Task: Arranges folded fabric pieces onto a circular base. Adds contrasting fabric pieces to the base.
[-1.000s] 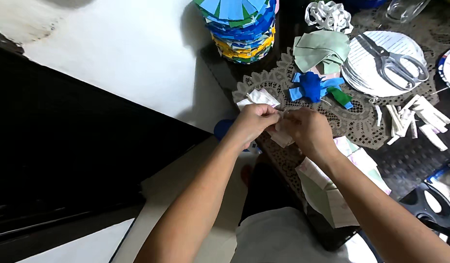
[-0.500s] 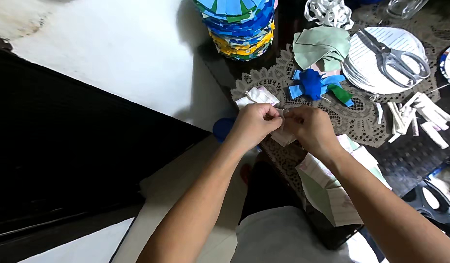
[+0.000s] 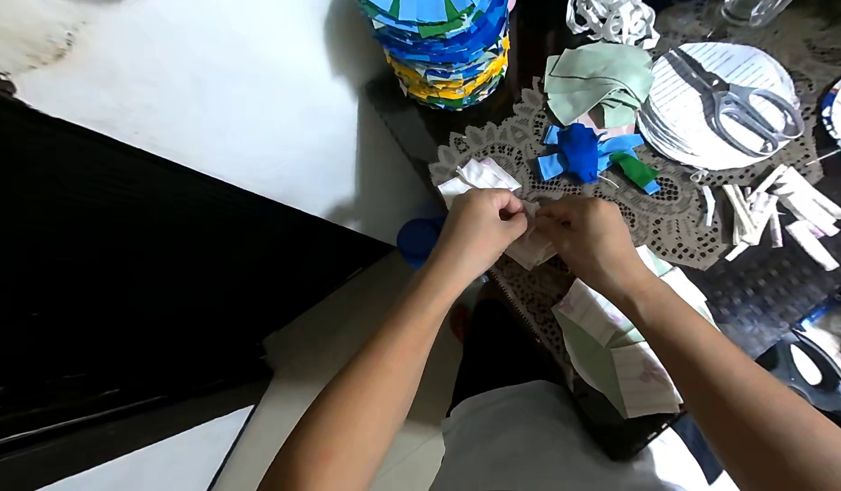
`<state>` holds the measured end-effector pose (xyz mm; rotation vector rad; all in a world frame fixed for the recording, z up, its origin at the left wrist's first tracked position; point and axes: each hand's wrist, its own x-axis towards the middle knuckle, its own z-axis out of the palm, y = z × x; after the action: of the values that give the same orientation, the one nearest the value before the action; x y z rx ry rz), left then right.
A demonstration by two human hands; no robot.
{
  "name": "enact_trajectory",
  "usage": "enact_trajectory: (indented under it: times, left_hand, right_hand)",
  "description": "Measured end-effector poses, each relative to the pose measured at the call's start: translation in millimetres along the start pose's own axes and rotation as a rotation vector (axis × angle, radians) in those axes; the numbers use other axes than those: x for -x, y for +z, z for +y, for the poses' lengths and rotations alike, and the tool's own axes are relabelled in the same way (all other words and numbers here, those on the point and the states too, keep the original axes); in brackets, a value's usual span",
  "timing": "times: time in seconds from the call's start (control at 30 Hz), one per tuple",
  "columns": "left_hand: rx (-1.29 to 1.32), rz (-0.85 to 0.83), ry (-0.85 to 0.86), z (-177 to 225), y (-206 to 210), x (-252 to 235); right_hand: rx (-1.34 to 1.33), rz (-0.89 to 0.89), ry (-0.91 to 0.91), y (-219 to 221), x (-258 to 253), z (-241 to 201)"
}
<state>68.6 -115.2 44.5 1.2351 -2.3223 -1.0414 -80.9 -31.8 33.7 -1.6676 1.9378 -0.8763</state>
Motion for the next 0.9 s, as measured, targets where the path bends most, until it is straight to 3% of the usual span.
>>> enact_trajectory:
  times: [0.37,0.57,0.7,0.8,0.9]
  left_hand:
    - [-0.037,-0.024,0.004,2,-1,0]
    - [0.001,-0.012,0.000,-1,-2,-2]
    - [0.306,0.030,-0.089,-14,-21,-10]
    - [0.635,0.051,-0.176,-9,-42,-5]
    - [0.795,0.042,-0.229,-6,-53,7]
  right_hand:
    - [0.108,0.064,-0.141,5,2,2]
    - [-0.001,0.048,-0.029,5,-2,3]
    - [-0.051,0.003,0.140,-4,-10,1]
    - [-0.035,-0.004,0.169,-6,-13,-2]
    - [0.009,0.008,0.157,-6,-15,-3]
